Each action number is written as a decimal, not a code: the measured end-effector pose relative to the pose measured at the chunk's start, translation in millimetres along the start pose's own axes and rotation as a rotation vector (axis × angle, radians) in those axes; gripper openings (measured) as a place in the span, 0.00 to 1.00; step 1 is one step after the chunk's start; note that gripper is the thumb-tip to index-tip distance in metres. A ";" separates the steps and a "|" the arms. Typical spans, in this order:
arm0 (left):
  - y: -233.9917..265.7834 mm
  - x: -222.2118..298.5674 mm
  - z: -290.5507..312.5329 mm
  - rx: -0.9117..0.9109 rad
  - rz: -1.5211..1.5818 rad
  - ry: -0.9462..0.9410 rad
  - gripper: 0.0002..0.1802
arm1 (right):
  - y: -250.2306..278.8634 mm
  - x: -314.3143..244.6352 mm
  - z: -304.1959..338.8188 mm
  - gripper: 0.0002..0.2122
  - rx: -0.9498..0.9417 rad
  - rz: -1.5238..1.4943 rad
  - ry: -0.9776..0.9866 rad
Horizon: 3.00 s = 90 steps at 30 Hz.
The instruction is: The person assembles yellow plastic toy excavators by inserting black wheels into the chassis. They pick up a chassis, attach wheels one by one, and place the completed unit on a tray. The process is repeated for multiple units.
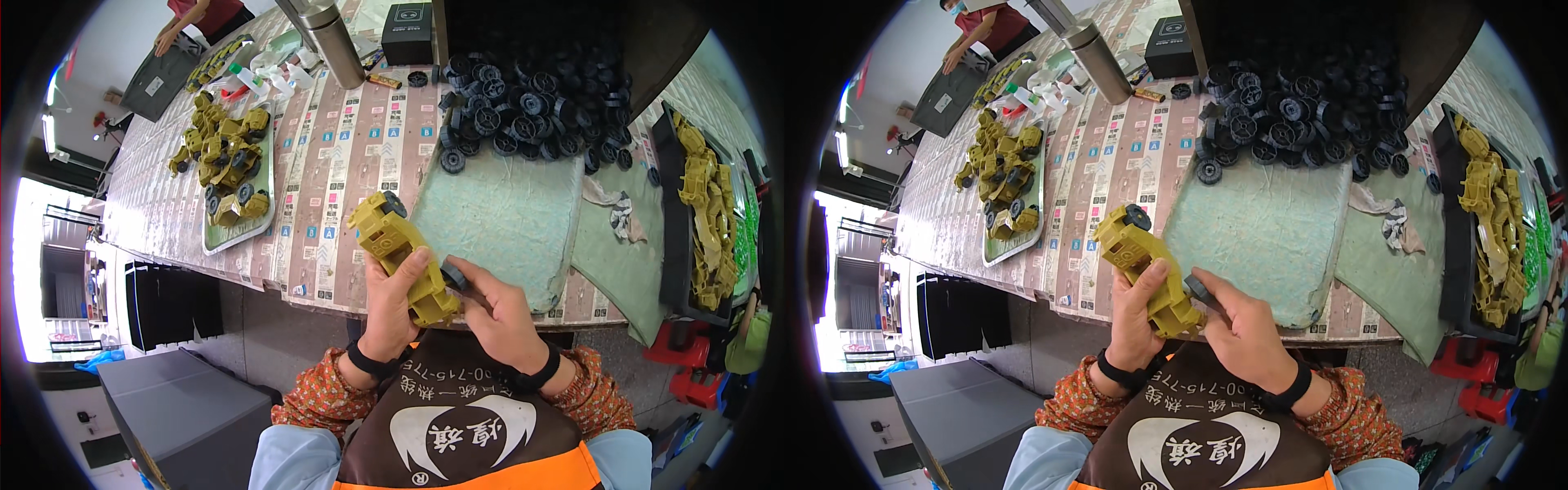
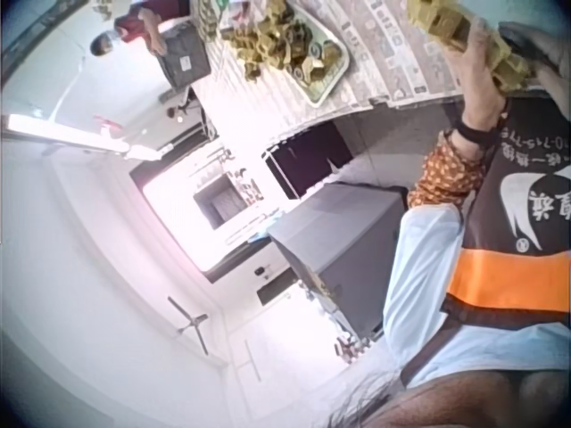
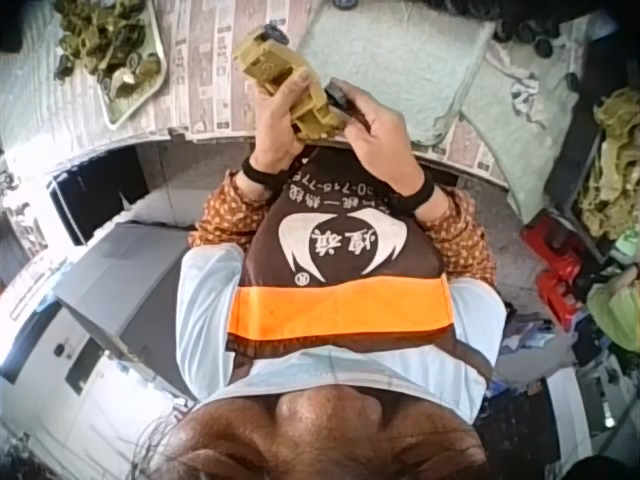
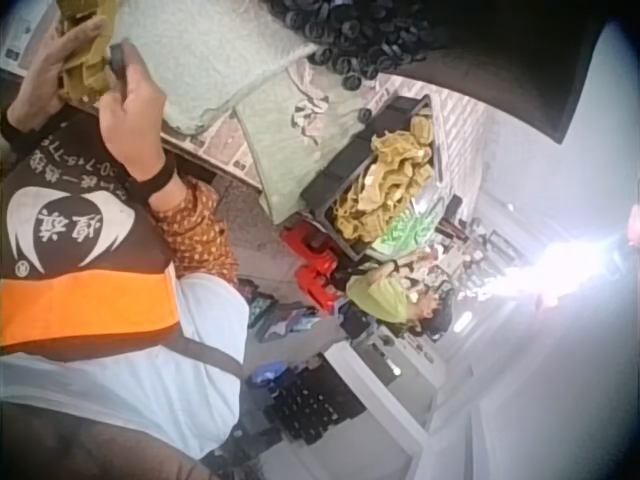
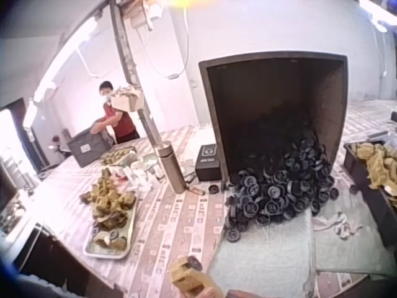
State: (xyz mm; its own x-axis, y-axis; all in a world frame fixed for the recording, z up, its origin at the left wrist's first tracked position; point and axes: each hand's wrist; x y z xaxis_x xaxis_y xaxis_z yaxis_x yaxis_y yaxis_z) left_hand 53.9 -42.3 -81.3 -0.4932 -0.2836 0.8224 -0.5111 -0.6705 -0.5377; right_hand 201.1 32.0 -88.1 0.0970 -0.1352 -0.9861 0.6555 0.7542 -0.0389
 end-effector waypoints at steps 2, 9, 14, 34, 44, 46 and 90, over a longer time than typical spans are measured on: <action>0.5 -0.5 -0.5 0.015 -0.013 -0.015 0.23 | 0.3 0.8 3.0 0.26 -0.032 0.031 0.027; -1.6 -0.1 4.5 -0.007 -0.075 -0.052 0.28 | 6.5 -12.3 10.1 0.41 -0.189 0.390 0.197; 1.2 -1.5 18.1 -0.021 -0.092 -0.085 0.35 | 9.4 -29.0 19.0 0.45 -0.316 0.292 0.056; 46.5 36.1 -5.2 -0.232 0.054 0.265 0.26 | 38.5 -1.2 -184.2 0.13 0.127 1.247 0.462; 40.1 61.5 -7.3 -0.566 -1.229 -0.345 0.23 | 60.9 -41.8 -130.1 0.15 -0.211 0.145 -0.163; 33.2 63.6 -11.6 -0.612 -1.270 -0.340 0.24 | 65.2 -33.7 -122.3 0.15 -0.102 0.367 -0.038; -16.9 16.0 -6.9 -0.108 0.001 0.023 0.21 | 17.2 -14.7 -18.0 0.26 -0.234 -0.436 -0.303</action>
State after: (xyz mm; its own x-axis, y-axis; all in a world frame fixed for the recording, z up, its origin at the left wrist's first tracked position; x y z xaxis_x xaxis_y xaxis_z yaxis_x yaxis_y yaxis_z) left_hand 49.7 -30.7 -60.3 -0.5096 -0.2673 0.8179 -0.5829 -0.5919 -0.5566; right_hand 197.5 58.5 -77.2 0.0875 -0.6173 -0.7818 0.5028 0.7049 -0.5003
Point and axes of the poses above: each hand's wrist, its own z-axis away from the middle knuckle, its own y-axis out of the back of the hand, x = y × z, and after that the axes turned 6 degrees about -y, right-handed
